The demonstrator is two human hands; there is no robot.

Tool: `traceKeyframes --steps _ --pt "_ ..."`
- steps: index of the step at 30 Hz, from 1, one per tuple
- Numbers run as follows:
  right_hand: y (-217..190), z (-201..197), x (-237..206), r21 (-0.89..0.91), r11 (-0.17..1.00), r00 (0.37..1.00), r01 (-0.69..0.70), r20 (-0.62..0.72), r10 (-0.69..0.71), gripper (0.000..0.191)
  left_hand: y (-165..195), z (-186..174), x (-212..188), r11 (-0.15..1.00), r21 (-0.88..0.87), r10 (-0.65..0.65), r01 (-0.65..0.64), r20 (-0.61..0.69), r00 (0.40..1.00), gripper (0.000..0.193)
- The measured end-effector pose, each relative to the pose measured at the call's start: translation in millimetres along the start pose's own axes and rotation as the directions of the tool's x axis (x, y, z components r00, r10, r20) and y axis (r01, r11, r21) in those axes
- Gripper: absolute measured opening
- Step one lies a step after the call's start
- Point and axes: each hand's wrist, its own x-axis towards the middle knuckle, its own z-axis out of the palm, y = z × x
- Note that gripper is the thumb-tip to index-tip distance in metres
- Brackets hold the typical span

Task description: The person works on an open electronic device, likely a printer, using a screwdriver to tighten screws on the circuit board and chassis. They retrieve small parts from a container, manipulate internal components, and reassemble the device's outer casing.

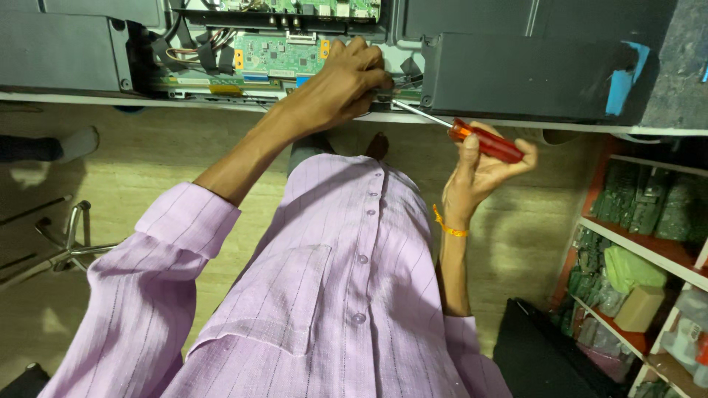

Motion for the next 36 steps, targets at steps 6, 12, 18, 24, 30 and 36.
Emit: traceKeyframes --steps 6,12,18,24,30,36 --pt "-27 9 10 -0.082 0.995 0.995 0.063 0.081 -0.056 0.052 4 0 -3 0.999 0.025 0.037 -0.037 0.002 0.999 0.025" --pt "-49 27 14 -0.287 0.955 0.997 0.08 0.006 -0.082 0.054 3 2 -2 1.0 0.026 0.014 -0.015 0.012 1.0 0.022" --pt "-57 21 20 -0.124 0.984 0.963 0.132 0.251 -0.097 0.051 0 6 -3 0.999 0.032 0.021 -0.021 0.001 1.0 0.022" --pt "-65 26 33 -0.043 0.975 0.889 0.217 0.42 -0.179 0.045 -3 9 -1 0.998 0.059 0.03 -0.03 0.002 1.0 0.024" --pt "-49 67 56 0.22 0.959 0.97 0.176 0.129 -0.208 0.021 -4 12 -1 0.999 0.052 0.01 -0.01 -0.011 1.0 0.028" --pt "-12 95 117 0.324 0.945 0.981 0.042 0.167 -0.1 0.023 -5 16 -1 0.999 0.035 -0.001 0.002 -0.04 0.999 0.026"
